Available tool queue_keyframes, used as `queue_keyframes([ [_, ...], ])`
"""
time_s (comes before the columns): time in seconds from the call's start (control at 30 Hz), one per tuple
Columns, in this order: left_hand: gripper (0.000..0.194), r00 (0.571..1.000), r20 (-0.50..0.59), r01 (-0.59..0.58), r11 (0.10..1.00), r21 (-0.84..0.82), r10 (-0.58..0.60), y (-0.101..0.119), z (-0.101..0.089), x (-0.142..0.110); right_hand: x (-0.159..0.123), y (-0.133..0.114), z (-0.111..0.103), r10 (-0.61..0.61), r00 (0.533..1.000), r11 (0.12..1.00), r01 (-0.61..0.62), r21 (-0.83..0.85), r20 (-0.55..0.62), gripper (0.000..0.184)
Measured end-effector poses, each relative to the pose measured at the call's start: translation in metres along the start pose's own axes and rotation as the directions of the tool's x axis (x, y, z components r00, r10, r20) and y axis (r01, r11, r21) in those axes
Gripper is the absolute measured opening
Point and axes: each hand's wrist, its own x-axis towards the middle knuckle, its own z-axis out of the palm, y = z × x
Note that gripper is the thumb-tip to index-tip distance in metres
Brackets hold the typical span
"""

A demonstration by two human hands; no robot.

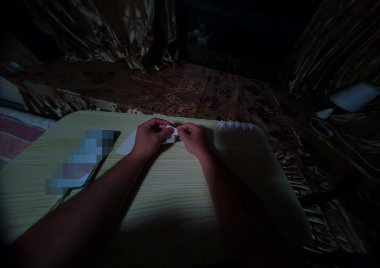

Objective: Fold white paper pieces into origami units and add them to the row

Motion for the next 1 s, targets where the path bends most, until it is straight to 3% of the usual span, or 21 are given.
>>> queue_keyframes([
  [1.0, 0.029, 0.999, 0.042, 0.030, 0.999, 0.025, -0.031, -0.0005, -0.0009, -0.0007, -0.0032, -0.0020, 0.0014, -0.091, 0.996, 0.986, 0.092, -0.141, 0.009, 0.011],
])
